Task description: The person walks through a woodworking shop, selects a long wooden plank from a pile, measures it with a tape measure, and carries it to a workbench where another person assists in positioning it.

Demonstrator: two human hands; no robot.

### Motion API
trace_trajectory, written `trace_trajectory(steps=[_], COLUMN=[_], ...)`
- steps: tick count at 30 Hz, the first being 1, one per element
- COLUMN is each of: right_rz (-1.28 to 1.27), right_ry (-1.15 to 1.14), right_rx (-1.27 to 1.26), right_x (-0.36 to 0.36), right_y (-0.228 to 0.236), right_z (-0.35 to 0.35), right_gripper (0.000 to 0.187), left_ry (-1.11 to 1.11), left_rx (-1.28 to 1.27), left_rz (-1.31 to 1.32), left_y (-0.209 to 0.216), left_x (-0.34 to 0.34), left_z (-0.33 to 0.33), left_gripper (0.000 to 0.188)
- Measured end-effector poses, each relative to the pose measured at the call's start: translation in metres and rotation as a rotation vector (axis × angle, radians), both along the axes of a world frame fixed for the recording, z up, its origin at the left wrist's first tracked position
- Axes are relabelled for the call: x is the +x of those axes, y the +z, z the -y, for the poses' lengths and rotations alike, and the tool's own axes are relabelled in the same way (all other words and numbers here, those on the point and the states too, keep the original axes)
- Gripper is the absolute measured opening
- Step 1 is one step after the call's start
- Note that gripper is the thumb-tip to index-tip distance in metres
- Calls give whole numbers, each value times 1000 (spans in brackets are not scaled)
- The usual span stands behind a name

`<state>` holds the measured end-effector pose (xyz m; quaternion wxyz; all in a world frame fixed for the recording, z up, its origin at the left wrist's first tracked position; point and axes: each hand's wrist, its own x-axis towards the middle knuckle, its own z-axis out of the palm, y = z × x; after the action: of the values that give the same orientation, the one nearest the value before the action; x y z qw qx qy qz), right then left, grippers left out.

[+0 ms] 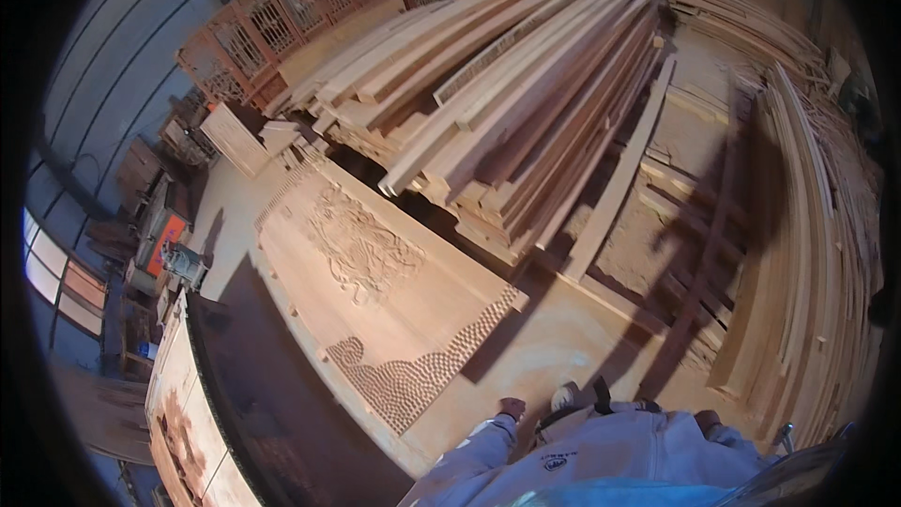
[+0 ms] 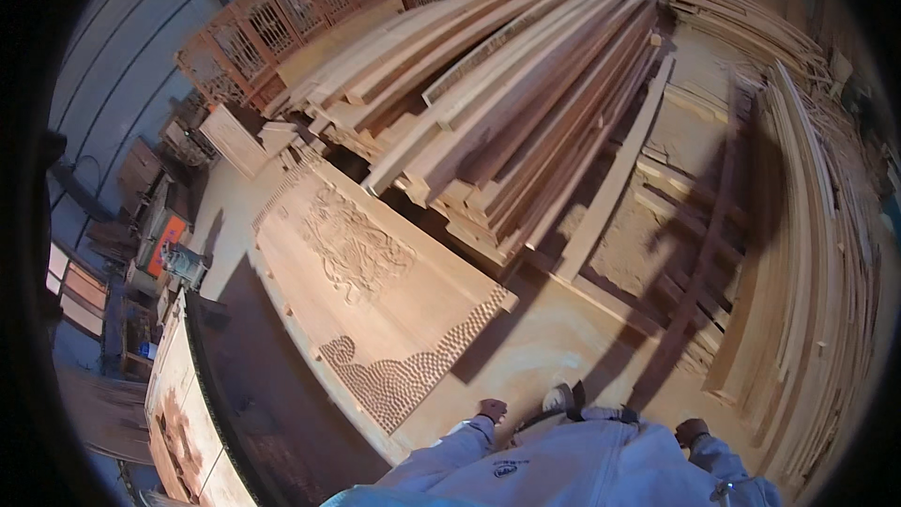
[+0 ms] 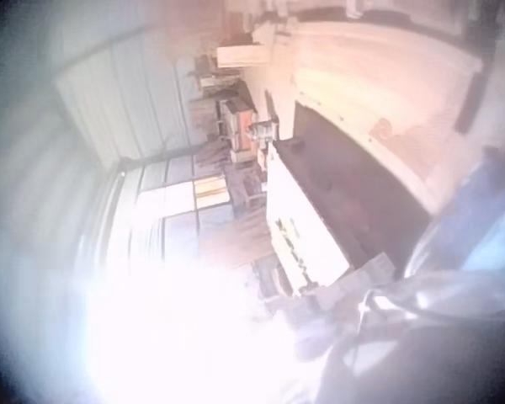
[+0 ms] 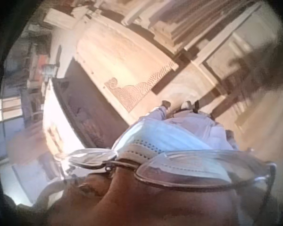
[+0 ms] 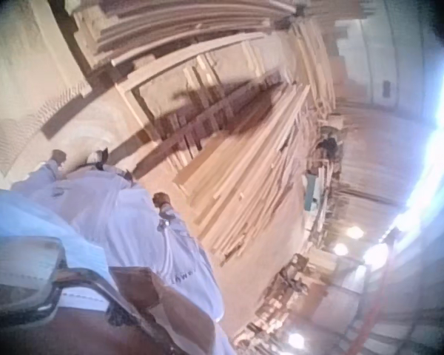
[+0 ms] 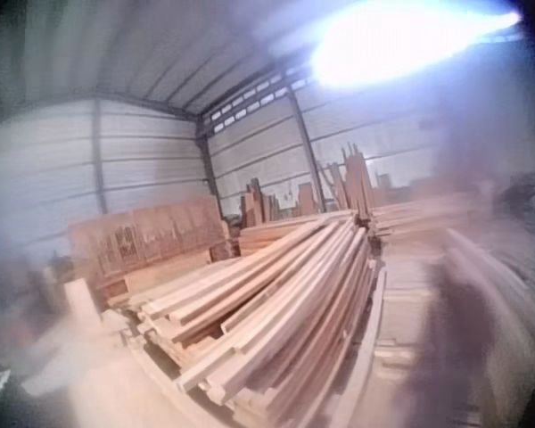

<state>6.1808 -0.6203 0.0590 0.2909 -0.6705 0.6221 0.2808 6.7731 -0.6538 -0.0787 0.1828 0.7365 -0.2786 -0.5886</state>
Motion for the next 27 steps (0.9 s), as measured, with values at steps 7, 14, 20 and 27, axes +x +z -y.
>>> trace_trajectory(steps=[7,14,20,27], right_rz=[509,607,266,436], right_ry=[-670,-1130,-814,-1307], right_rx=[-63,-9,-73,-191], right_x=[71,49,29,31], right_y=[65,-16,-3,24], right_z=[16,-33,-91,-195], right_gripper=[23,20,26,26], left_ry=[-51,-187,-53,-411], left_rx=[30,110,415,140], left_rz=[-7,-54,-619,-119], left_y=[1,15,-34,18], left_x=[10,-13,5,-60], left_z=[28,41,48,67], left_gripper=[24,26,17,6])
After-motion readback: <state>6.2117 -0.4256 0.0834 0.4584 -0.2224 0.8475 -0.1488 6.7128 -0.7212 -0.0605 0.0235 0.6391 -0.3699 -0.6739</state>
